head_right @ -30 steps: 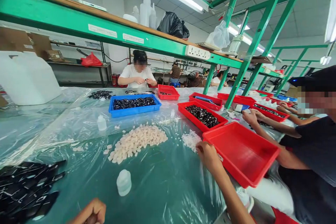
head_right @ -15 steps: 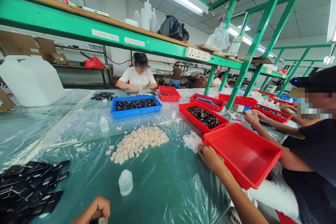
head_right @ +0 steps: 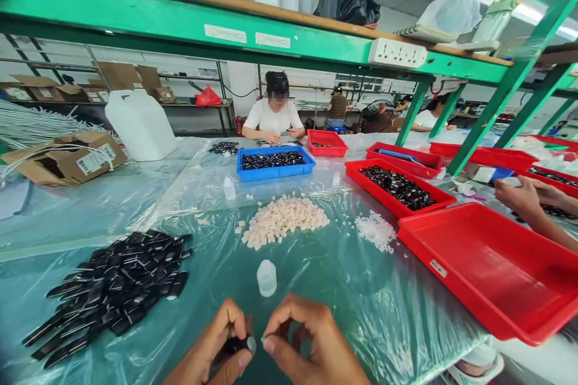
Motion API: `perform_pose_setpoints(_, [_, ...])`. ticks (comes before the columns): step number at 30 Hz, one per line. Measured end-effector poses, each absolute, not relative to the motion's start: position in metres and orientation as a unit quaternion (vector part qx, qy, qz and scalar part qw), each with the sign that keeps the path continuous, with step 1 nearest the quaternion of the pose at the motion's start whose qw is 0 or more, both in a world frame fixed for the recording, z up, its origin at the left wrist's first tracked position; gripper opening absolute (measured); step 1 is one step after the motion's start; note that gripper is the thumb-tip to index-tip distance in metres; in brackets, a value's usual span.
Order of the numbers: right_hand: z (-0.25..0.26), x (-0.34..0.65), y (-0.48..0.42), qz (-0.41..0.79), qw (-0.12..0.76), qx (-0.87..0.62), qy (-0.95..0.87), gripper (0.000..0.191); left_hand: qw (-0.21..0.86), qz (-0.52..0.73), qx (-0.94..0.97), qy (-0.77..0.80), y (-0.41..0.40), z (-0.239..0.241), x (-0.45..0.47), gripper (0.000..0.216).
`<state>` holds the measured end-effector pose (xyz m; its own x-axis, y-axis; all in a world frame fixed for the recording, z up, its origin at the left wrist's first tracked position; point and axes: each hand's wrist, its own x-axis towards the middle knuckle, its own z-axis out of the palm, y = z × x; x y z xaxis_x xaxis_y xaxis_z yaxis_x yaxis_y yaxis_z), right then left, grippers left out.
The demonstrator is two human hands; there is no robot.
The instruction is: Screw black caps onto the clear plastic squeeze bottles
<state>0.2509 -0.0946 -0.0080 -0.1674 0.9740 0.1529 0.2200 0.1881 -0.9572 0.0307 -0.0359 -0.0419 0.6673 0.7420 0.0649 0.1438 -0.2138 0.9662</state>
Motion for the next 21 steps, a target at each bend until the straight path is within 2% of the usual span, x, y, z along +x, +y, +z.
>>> perform_pose_setpoints(5, [-0.014,0.243,-0.090,0.551,0.431,-0.440,-0.563,0.036,0.558,0.259,0.729,0.299,-0.034,-0.042,0.032,0.059])
perform_pose_setpoints(11, [-0.028,0.239,-0.087,0.627,0.435,-0.395,-0.511,0.048,0.551,0.253,0.739,0.295,-0.046,-0.026,0.034,0.060])
perform_pose_setpoints(21, [-0.026,0.238,-0.086,0.709,0.429,-0.334,-0.449,0.040,0.538,0.232,0.764,0.269,-0.050,-0.014,0.030,0.054])
